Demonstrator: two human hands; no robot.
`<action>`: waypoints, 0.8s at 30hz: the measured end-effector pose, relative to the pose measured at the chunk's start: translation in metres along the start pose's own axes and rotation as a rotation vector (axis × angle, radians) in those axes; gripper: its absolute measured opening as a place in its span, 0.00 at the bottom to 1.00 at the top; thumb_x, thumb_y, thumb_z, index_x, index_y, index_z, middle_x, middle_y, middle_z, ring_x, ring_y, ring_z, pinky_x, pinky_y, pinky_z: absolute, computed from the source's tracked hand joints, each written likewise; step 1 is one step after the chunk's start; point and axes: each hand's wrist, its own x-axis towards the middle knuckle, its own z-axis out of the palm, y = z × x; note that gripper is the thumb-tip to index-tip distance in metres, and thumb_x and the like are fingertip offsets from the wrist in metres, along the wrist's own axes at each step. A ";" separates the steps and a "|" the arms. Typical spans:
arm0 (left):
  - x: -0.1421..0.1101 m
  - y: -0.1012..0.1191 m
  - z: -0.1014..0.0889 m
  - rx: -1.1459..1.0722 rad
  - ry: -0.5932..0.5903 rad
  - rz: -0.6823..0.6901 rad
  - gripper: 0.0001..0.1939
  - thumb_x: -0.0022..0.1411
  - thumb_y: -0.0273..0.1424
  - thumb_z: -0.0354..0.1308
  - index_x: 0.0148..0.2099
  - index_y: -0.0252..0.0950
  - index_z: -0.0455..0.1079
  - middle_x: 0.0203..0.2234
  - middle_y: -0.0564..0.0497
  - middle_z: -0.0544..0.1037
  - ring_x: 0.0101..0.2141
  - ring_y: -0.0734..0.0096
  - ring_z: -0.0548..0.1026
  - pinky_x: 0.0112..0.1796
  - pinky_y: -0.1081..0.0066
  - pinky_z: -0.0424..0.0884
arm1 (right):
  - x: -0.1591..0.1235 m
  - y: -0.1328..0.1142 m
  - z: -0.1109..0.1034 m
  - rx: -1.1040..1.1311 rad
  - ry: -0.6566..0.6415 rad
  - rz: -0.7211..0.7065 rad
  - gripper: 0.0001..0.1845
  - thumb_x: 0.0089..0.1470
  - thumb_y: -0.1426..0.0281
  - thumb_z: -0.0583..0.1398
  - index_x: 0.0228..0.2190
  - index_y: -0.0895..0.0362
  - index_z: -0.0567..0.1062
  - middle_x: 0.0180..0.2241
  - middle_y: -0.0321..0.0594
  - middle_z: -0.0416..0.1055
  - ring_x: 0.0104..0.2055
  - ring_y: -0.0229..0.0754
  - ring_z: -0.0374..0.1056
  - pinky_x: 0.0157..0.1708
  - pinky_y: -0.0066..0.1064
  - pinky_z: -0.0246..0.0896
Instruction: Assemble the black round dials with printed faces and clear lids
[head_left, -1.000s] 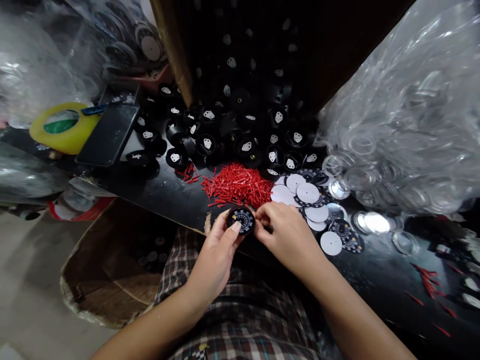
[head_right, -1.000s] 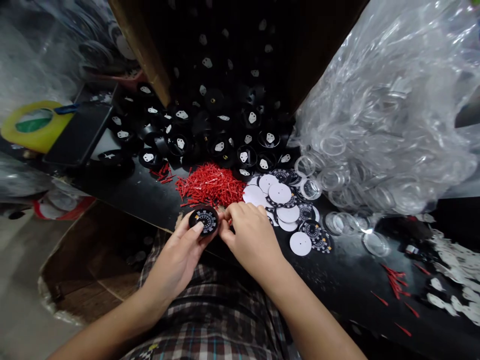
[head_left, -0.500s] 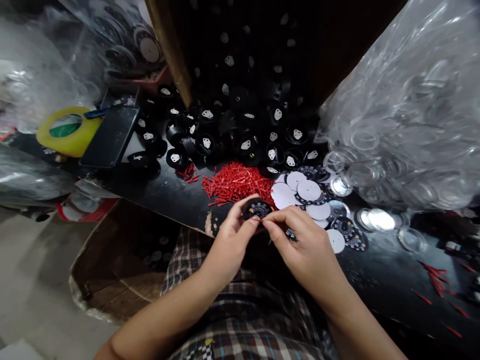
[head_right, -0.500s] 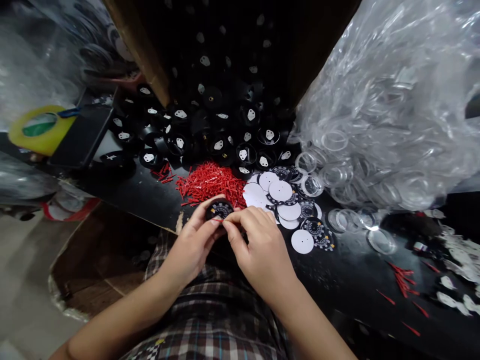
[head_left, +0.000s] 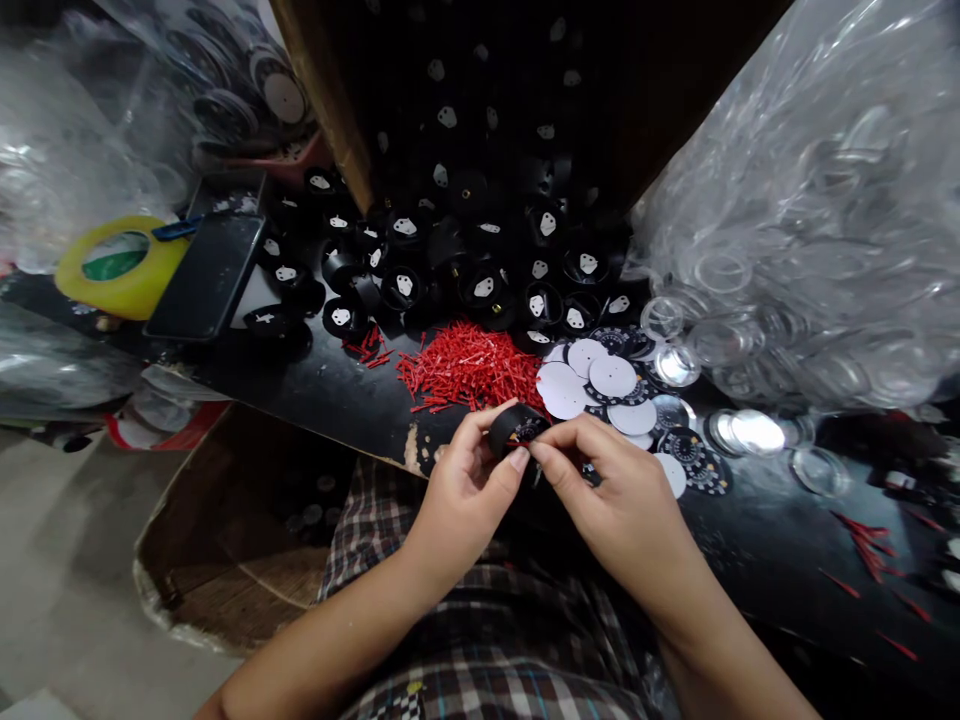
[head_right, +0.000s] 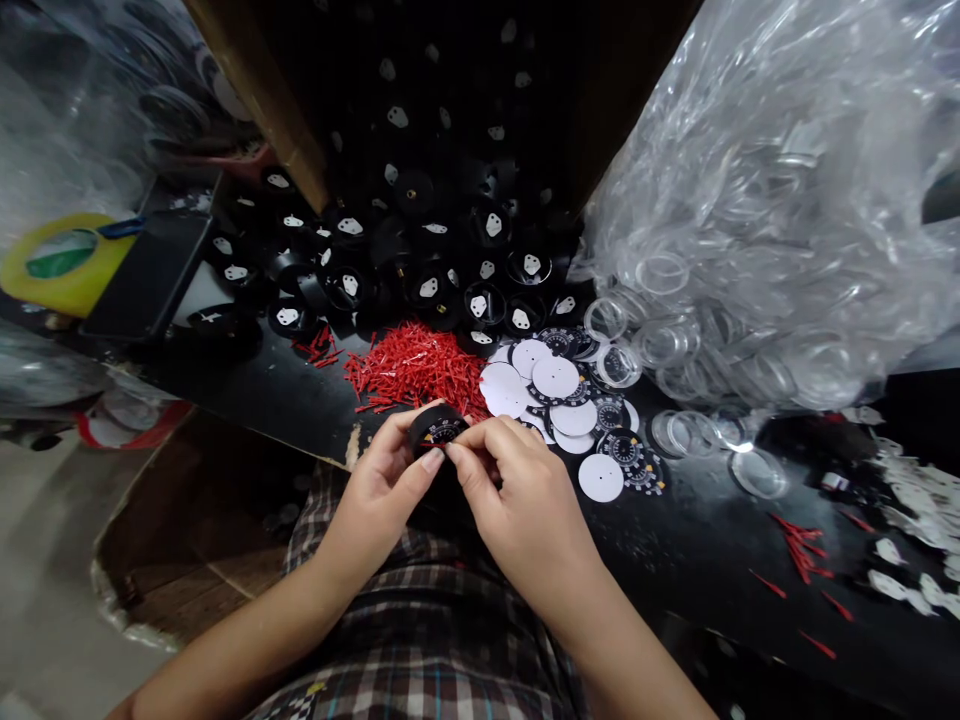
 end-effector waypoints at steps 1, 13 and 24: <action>-0.001 0.000 0.000 0.019 0.011 0.009 0.12 0.60 0.30 0.59 0.47 0.41 0.70 0.43 0.52 0.79 0.45 0.65 0.75 0.48 0.68 0.68 | -0.001 -0.001 0.000 -0.013 -0.004 0.002 0.08 0.60 0.69 0.56 0.28 0.54 0.72 0.27 0.34 0.70 0.31 0.38 0.65 0.32 0.29 0.57; 0.002 -0.001 -0.005 0.013 -0.039 -0.065 0.16 0.60 0.30 0.59 0.51 0.44 0.72 0.44 0.52 0.78 0.46 0.64 0.74 0.50 0.68 0.67 | 0.000 -0.001 0.003 -0.044 0.006 -0.017 0.12 0.57 0.69 0.57 0.22 0.55 0.67 0.21 0.32 0.64 0.25 0.36 0.61 0.27 0.29 0.54; 0.000 -0.004 -0.001 -0.200 0.068 -0.298 0.18 0.58 0.40 0.61 0.51 0.47 0.75 0.51 0.51 0.77 0.57 0.54 0.68 0.58 0.57 0.62 | 0.015 -0.007 0.005 -0.414 0.084 -0.292 0.08 0.55 0.76 0.54 0.26 0.57 0.69 0.25 0.37 0.67 0.28 0.39 0.61 0.34 0.34 0.54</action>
